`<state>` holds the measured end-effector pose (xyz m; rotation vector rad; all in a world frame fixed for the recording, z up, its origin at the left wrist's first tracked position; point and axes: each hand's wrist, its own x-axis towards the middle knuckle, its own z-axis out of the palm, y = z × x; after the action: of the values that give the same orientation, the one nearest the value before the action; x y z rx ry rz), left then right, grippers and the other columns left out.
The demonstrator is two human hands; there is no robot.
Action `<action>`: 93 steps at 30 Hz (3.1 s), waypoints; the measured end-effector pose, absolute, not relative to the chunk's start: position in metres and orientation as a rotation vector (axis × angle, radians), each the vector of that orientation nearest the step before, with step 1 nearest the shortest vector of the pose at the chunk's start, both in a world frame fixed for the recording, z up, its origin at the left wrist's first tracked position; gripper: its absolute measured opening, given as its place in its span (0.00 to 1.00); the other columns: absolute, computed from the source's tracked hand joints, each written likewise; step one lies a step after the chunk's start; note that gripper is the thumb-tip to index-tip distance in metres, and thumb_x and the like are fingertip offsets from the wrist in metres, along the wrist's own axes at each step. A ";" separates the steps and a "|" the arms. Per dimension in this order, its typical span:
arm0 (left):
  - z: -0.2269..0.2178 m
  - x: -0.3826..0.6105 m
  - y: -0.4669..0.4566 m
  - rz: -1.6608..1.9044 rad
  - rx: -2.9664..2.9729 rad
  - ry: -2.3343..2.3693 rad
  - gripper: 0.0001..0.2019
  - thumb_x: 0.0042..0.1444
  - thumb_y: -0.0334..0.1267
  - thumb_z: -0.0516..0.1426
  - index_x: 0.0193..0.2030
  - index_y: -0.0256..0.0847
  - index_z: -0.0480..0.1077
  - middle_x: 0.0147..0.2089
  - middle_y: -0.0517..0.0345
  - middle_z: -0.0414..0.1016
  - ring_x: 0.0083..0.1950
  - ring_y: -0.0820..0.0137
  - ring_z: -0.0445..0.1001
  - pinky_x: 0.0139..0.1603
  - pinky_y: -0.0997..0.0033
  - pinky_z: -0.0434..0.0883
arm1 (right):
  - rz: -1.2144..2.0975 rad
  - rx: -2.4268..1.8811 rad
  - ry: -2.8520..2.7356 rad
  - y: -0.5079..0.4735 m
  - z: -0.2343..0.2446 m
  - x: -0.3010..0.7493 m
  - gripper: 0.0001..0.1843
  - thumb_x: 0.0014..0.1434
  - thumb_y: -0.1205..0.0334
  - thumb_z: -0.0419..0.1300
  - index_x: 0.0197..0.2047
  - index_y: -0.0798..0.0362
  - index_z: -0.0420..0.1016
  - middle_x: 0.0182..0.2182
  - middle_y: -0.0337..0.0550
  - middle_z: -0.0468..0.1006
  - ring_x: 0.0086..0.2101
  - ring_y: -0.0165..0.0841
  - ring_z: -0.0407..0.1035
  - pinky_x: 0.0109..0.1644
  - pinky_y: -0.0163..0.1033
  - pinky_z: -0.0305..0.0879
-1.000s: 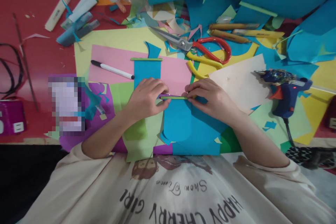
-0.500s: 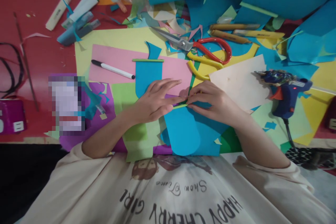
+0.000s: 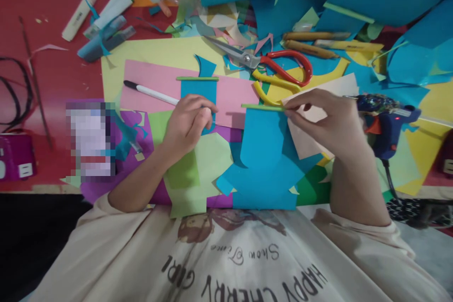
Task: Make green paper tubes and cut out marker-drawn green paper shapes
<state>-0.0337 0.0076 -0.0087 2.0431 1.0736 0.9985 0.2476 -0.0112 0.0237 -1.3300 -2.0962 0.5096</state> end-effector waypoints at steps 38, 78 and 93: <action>0.004 -0.036 0.023 1.638 1.071 1.059 0.12 0.58 0.41 0.58 0.27 0.42 0.63 0.17 0.71 0.48 0.13 0.82 0.42 0.13 0.77 0.41 | 0.451 -1.445 -2.274 0.038 -0.001 0.158 0.04 0.62 0.64 0.57 0.35 0.49 0.72 0.43 0.44 0.80 0.45 0.39 0.69 0.54 0.49 0.65; -0.003 -0.044 0.011 0.036 2.449 1.420 0.24 0.65 0.44 0.48 0.66 0.45 0.58 0.71 0.46 0.54 0.73 0.51 0.51 0.68 0.44 0.55 | 0.368 -1.626 -2.213 -0.127 -0.006 0.244 0.32 0.62 0.62 0.58 0.68 0.48 0.54 0.60 0.58 0.68 0.61 0.52 0.61 0.59 0.61 0.66; -0.015 -0.051 0.015 0.797 1.759 1.498 0.18 0.45 0.29 0.61 0.42 0.43 0.61 0.28 0.69 0.64 0.27 0.77 0.64 0.30 0.76 0.63 | 0.430 -1.695 -2.310 -0.124 -0.014 0.228 0.43 0.63 0.47 0.54 0.73 0.46 0.36 0.69 0.59 0.51 0.66 0.56 0.51 0.61 0.67 0.58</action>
<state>-0.0505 0.0155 -0.0154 1.7589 1.4980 0.7967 0.2275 -0.1242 -0.0137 -1.6951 -2.3097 0.4295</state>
